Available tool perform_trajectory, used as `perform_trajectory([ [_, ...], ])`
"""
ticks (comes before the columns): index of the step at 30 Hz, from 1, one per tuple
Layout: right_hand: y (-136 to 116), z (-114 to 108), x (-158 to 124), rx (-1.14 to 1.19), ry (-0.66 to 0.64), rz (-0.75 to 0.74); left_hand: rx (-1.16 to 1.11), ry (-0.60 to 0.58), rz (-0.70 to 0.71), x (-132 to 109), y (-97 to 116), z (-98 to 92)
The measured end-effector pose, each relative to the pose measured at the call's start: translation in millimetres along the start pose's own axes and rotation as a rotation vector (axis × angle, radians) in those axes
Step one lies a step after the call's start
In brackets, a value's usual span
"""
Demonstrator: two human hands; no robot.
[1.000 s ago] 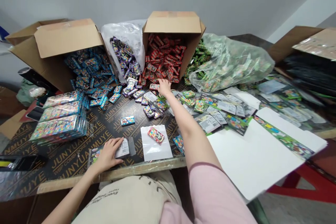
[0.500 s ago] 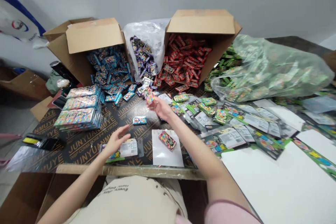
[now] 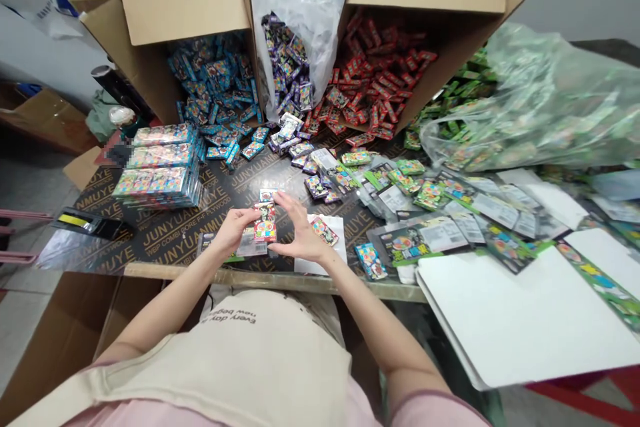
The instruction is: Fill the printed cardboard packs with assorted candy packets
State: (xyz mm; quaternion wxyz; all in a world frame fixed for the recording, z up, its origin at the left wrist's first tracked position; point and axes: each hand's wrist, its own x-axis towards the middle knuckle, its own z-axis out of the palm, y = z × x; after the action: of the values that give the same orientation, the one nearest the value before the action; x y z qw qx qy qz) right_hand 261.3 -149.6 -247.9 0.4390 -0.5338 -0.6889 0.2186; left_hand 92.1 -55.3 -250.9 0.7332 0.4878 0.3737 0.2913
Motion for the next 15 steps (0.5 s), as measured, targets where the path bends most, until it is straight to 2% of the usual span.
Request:
perform_trajectory([
  [3, -2.1, 5.9, 0.4, -0.074, 0.006, -0.064, 0.138, -0.102, 0.022, -3.7, -5.1, -8.6],
  [5, 2.2, 9.4, -1.7, -0.158, 0.063, -0.049, 0.345, -0.170, 0.131, -5.8, -9.1, -22.6],
  [8, 15.2, 11.9, -9.2, -0.329, 0.133, 0.002, 0.874, -0.227, 0.367, -10.8, -20.4, -50.1],
  [11, 27.4, 15.9, -19.6, -0.439, 0.068, 0.013, 1.321, -0.300, 0.430, -16.2, -37.3, -70.5],
  [13, 31.5, 20.4, -25.8, -0.485, -0.002, 0.017, 1.424, -0.309, 0.423, -18.3, -46.1, -76.0],
  [15, 33.1, 25.3, -30.5, -0.496, -0.045, 0.039, 1.409, -0.267, 0.432, -18.9, -49.2, -76.7],
])
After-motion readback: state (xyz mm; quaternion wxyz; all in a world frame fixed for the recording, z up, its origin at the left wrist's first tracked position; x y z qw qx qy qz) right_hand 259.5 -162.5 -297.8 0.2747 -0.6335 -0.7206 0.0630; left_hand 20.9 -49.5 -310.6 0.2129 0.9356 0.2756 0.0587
